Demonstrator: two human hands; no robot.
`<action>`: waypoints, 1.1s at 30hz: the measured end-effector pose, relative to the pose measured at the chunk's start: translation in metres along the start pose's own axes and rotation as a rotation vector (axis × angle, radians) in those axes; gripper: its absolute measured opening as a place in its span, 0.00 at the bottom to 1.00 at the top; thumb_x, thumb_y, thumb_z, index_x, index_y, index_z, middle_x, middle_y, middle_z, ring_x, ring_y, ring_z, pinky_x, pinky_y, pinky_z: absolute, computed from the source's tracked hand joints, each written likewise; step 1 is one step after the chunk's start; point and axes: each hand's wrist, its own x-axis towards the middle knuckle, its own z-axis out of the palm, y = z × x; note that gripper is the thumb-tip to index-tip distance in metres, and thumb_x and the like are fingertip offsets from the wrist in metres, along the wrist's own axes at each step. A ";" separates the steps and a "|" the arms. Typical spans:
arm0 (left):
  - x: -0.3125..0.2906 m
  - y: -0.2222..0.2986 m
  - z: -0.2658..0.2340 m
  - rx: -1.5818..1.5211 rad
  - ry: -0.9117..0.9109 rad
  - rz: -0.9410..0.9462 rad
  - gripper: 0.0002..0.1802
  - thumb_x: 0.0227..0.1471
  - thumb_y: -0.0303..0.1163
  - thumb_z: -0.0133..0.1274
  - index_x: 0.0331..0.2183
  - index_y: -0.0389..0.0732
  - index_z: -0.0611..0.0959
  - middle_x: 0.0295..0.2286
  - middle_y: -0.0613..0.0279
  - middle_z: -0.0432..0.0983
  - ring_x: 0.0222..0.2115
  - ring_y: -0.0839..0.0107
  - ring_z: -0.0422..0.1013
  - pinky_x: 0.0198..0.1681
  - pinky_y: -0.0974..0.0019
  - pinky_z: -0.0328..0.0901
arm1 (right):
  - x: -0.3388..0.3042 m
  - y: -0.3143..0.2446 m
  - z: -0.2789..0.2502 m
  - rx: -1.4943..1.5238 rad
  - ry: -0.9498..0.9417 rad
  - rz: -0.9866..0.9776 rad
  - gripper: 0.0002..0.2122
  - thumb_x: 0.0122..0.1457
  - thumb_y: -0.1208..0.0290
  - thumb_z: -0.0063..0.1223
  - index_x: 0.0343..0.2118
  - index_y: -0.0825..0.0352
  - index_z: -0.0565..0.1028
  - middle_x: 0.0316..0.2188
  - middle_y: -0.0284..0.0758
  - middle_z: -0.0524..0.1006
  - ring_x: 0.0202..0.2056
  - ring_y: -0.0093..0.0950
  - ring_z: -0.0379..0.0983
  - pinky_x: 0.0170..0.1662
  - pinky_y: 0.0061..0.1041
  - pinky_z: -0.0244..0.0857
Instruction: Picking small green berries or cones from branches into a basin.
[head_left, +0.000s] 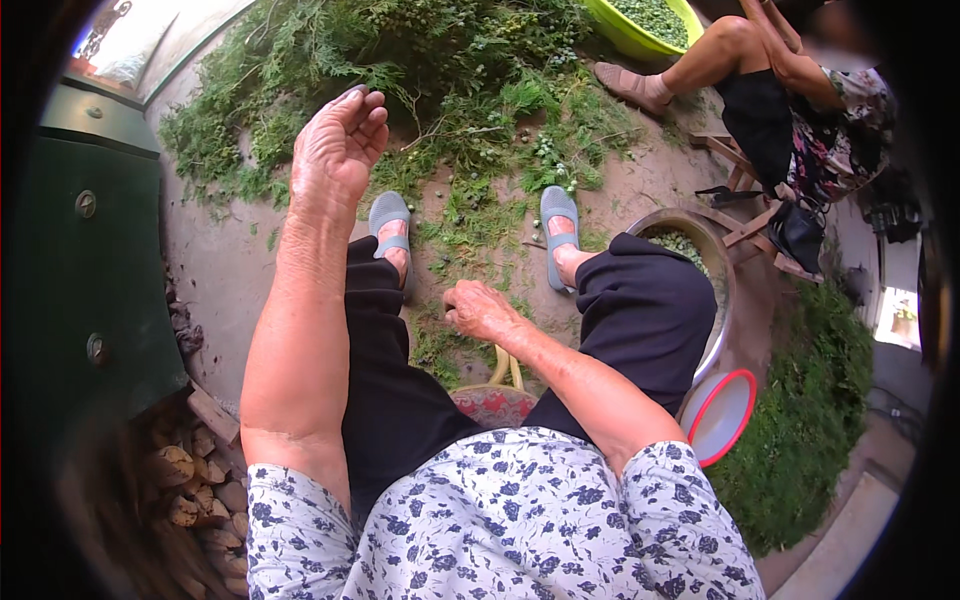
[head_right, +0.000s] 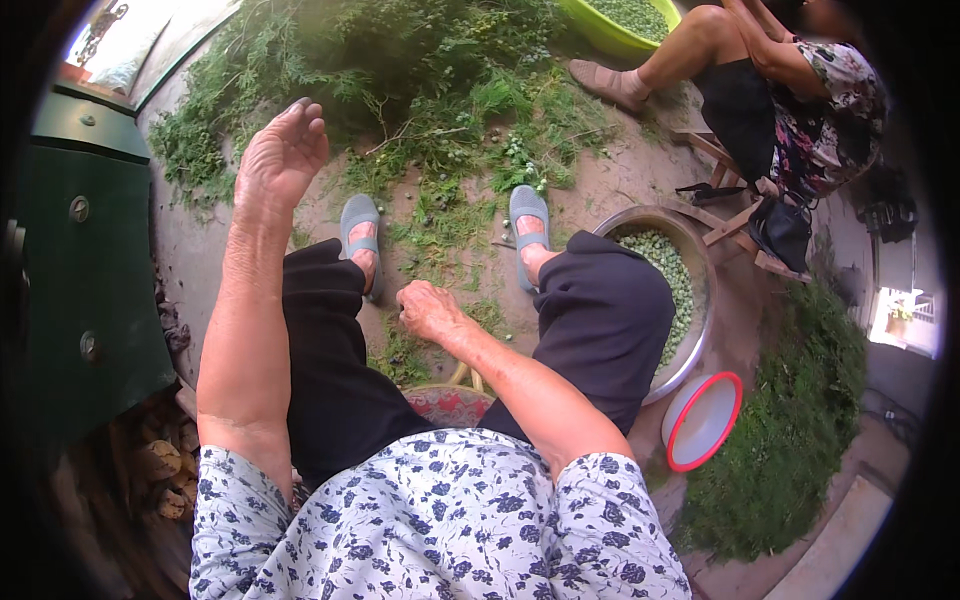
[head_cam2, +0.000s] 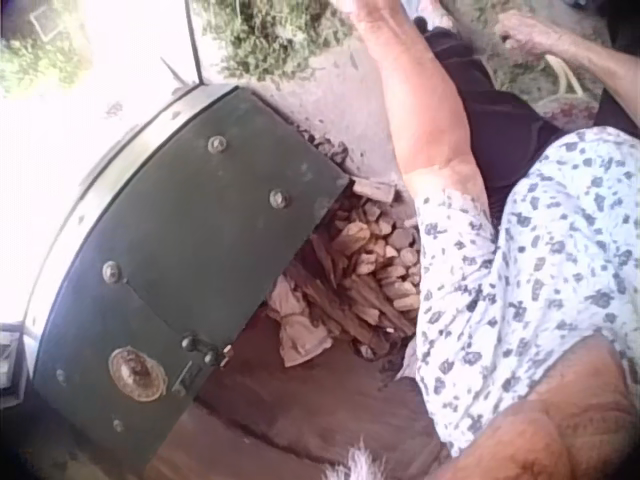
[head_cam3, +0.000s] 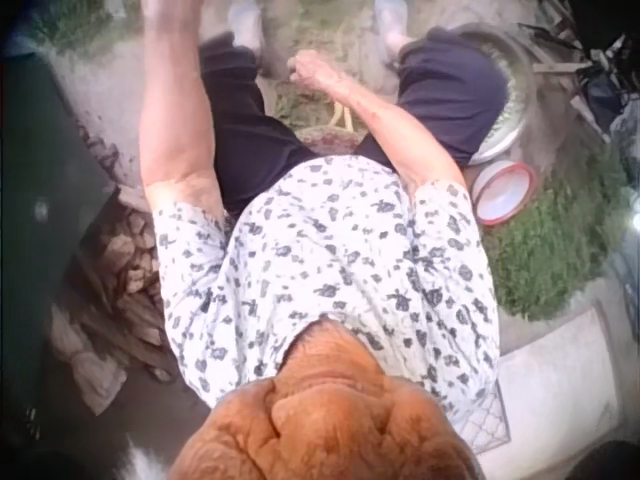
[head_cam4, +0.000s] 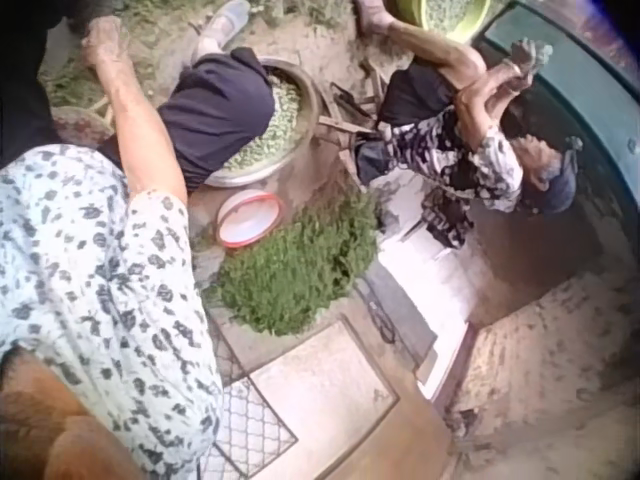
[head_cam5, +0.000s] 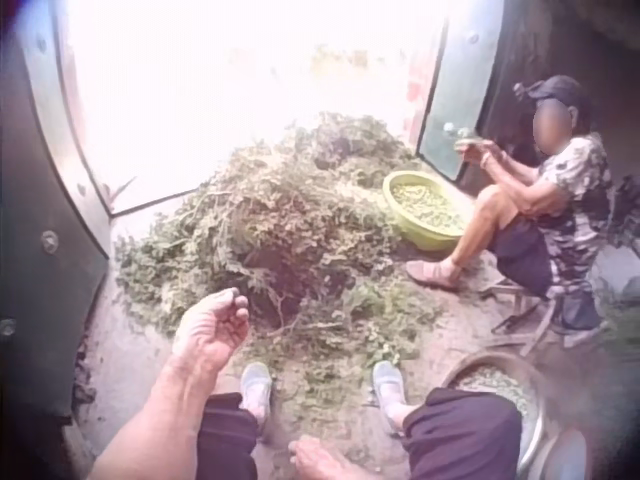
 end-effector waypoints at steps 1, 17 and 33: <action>0.001 0.001 0.006 -0.021 -0.023 0.017 0.06 0.50 0.28 0.49 0.33 0.39 0.76 0.27 0.60 0.76 0.25 0.72 0.72 0.32 0.67 0.67 | 0.010 0.014 0.002 -0.007 -0.068 0.059 0.08 0.45 0.71 0.48 0.28 0.67 0.75 0.32 0.45 0.73 0.38 0.41 0.70 0.42 0.37 0.64; -0.019 0.014 0.046 0.047 -0.090 -0.007 0.13 0.54 0.28 0.46 0.42 0.34 0.72 0.27 0.65 0.71 0.25 0.78 0.66 0.33 0.72 0.63 | 0.124 0.257 -0.072 1.445 1.072 0.724 0.16 0.58 0.77 0.39 0.49 0.71 0.59 0.39 0.46 0.67 0.23 0.32 0.73 0.21 0.29 0.69; -0.023 -0.011 0.078 0.137 -0.108 -0.072 0.14 0.54 0.29 0.45 0.42 0.33 0.71 0.25 0.64 0.69 0.24 0.77 0.62 0.28 0.73 0.59 | 0.138 0.278 -0.082 1.372 1.267 0.956 0.13 0.39 0.68 0.66 0.25 0.63 0.70 0.17 0.29 0.66 0.11 0.23 0.57 0.12 0.24 0.54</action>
